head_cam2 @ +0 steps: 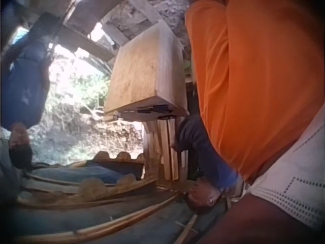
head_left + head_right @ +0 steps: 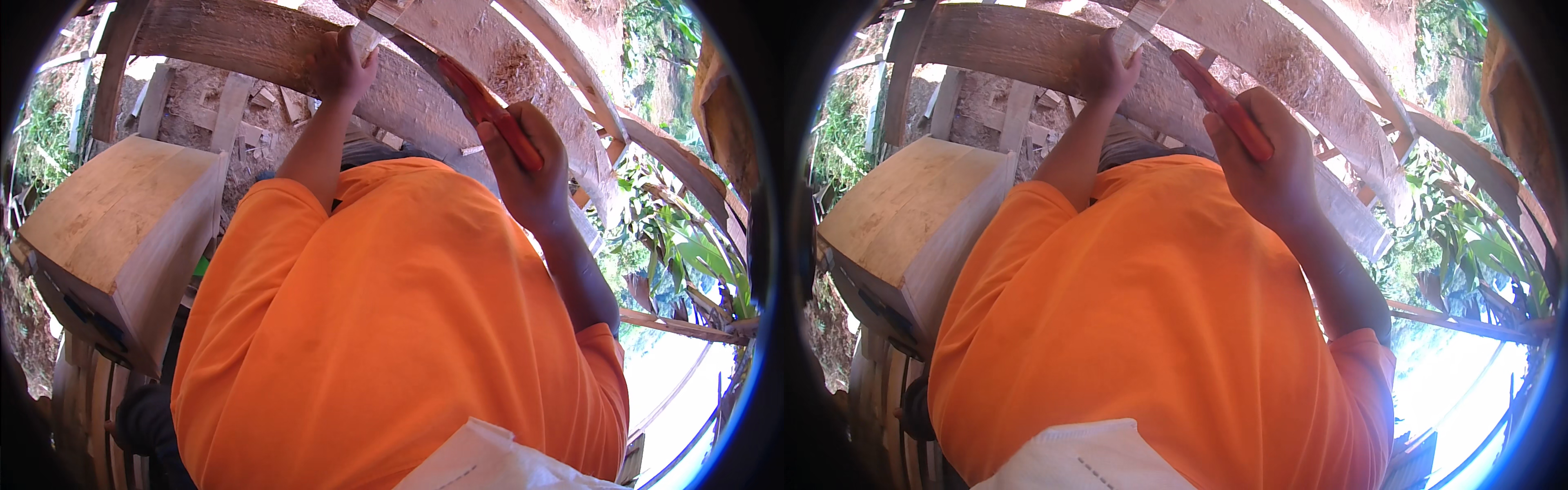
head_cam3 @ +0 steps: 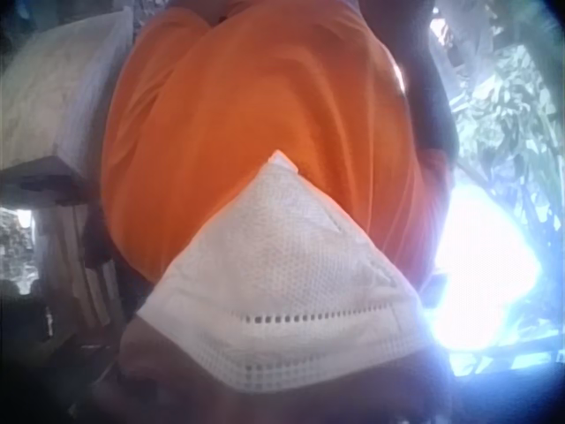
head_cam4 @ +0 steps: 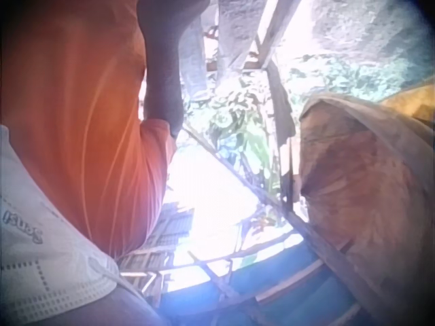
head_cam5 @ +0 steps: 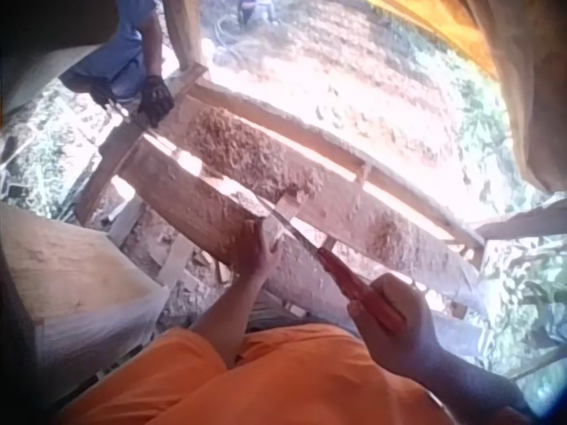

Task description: The person sits on the ground and uses a hand saw to cut a piece of wood that is resting on a wooden beam. The person holds the wood steady with one hand while sawing with the other.

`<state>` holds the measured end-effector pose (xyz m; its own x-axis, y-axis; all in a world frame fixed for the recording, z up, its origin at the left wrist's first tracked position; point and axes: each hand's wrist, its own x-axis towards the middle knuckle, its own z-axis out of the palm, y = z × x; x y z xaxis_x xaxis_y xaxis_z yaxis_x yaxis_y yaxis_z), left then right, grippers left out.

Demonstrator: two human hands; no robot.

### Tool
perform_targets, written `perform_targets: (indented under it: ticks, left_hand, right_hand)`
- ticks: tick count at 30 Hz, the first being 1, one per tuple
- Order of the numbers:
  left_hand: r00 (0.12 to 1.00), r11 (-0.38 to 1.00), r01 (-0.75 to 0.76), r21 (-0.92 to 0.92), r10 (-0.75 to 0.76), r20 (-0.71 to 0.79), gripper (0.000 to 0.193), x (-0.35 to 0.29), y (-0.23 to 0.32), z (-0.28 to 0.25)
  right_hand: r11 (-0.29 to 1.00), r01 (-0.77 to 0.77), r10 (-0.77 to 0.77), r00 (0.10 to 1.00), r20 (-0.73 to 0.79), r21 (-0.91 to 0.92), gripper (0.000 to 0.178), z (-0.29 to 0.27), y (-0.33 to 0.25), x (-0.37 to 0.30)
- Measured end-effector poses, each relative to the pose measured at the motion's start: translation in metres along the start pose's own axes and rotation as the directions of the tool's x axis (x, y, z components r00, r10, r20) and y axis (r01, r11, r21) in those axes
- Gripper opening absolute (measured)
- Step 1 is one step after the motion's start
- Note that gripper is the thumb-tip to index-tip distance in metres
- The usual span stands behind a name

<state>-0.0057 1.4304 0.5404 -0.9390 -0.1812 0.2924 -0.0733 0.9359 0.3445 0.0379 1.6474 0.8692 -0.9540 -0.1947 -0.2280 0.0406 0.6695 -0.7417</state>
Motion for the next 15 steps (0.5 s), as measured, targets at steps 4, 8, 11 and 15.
perform_targets:
  ticks: [4,8,11,15]
  left_hand:
    - [0.998,0.999,-0.044,-0.028,0.042,-0.047,0.057,-0.001,0.004,0.004]
    - [1.0,0.999,-0.01,-0.039,0.01,-0.009,0.056,-0.003,0.001,0.006]
    - [0.999,0.999,0.037,-0.039,-0.038,-0.015,0.056,-0.006,0.008,0.006]
    - [0.999,0.997,0.027,-0.073,-0.029,-0.015,0.057,-0.007,0.007,0.011]
  right_hand:
    - [1.0,-0.016,0.016,1.0,-0.005,-0.003,0.018,0.002,-0.001,-0.001]
    - [0.999,0.0,0.0,1.0,0.004,-0.045,0.02,-0.001,-0.008,0.006]
    - [0.998,-0.028,0.029,0.999,0.029,-0.053,0.021,-0.004,-0.01,0.007]
    - [0.999,-0.025,0.026,0.999,0.031,-0.047,0.021,-0.003,-0.003,0.009]
